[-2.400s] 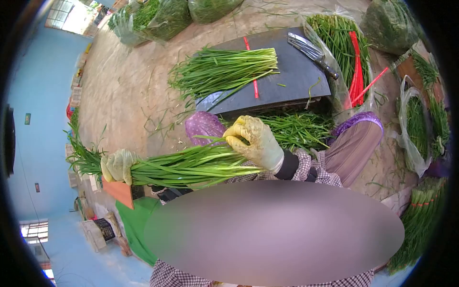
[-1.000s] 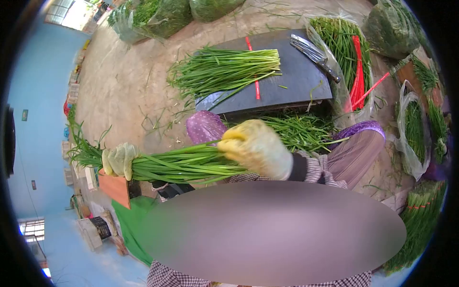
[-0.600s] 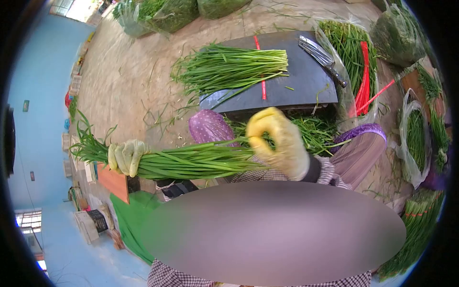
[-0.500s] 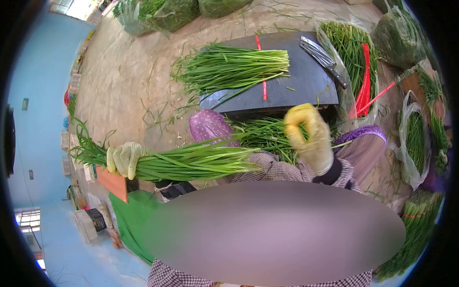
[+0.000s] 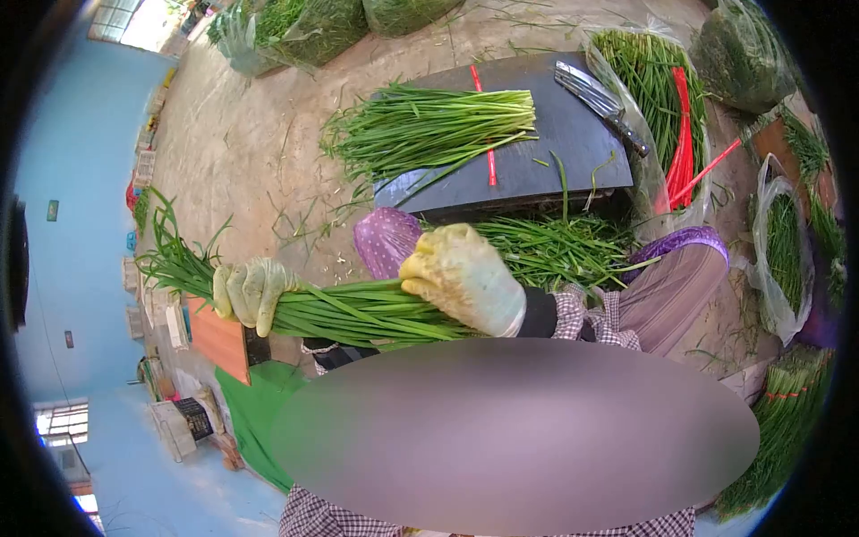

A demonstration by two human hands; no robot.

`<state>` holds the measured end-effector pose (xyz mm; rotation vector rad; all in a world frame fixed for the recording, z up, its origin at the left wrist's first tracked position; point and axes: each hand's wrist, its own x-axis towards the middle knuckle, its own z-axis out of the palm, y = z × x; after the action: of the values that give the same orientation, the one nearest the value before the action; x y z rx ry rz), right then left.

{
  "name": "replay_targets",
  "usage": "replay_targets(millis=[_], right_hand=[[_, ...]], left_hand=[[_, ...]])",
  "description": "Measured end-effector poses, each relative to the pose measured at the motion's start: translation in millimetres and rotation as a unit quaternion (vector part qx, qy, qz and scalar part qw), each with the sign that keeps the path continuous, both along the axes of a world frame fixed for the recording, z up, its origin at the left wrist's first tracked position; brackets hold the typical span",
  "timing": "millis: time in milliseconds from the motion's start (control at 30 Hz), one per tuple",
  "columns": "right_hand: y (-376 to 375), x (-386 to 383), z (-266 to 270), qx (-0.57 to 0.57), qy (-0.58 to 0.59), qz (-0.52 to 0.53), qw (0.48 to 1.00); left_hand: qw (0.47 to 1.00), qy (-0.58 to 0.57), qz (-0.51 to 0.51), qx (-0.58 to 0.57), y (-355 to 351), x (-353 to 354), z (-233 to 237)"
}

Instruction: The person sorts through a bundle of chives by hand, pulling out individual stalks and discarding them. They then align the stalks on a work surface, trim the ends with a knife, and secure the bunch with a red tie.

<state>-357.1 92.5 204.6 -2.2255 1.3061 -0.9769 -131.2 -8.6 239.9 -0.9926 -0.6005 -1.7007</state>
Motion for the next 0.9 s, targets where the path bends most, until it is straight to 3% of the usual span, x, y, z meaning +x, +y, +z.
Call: replay_targets(millis=[67,200,267,300,333,400,467,533,600,667,700,800,867,900], right_hand=[[3.0,-14.8,-6.5,-0.033,-0.045,-0.07,0.996],[23.6,-81.2,-46.5,-0.042,0.075,-0.162,0.983],[41.4,-130.2,-99.8,0.033,0.242,-0.139,0.96],[56.0,-154.6,-118.0,0.184,0.351,-0.095,0.913],[60.4,-159.4,-117.0,0.348,0.44,-0.106,0.821],[49.7,-144.6,-86.5,0.311,0.347,-0.149,0.872],[25.5,-117.2,-82.6,0.099,0.125,-0.133,0.978],[-3.2,-75.8,-54.2,0.049,-0.022,-0.049,0.997],[-20.9,-41.1,-72.5,0.002,-0.148,0.043,0.988],[-23.8,-36.8,-79.2,0.287,-0.215,0.19,0.914],[-24.3,-37.1,-84.3,0.322,-0.232,0.205,0.895],[-3.7,-67.6,-101.6,0.255,-0.242,0.125,0.928],[14.9,-107.9,-138.5,0.089,0.034,0.07,0.993],[24.1,-124.2,-143.1,0.251,0.213,0.011,0.944]], left_hand=[[1.0,0.004,0.007,-0.005,1.0,4.2,1.3],[0.999,0.037,0.028,0.003,6.3,11.2,4.9],[0.995,0.071,0.068,0.024,11.9,8.3,7.3],[0.995,0.086,0.048,0.016,10.4,9.4,6.5],[0.995,0.08,0.05,0.015,11.4,9.6,6.9],[0.997,0.069,0.046,0.012,11.9,5.6,9.9],[0.996,0.08,0.039,0.026,14.2,-7.4,13.9],[0.996,0.088,0.019,0.019,12.4,-14.6,17.1],[0.995,0.094,-0.016,-0.005,6.8,-18.8,18.2],[0.996,0.091,-0.001,-0.006,6.2,-18.5,18.9],[0.996,0.09,0.009,-0.006,6.3,-16.5,18.3],[0.996,0.079,0.031,0.019,7.5,3.5,7.3],[0.998,0.047,0.028,0.018,5.1,10.5,5.5],[0.999,0.032,0.027,0.017,3.4,12.8,4.5]])
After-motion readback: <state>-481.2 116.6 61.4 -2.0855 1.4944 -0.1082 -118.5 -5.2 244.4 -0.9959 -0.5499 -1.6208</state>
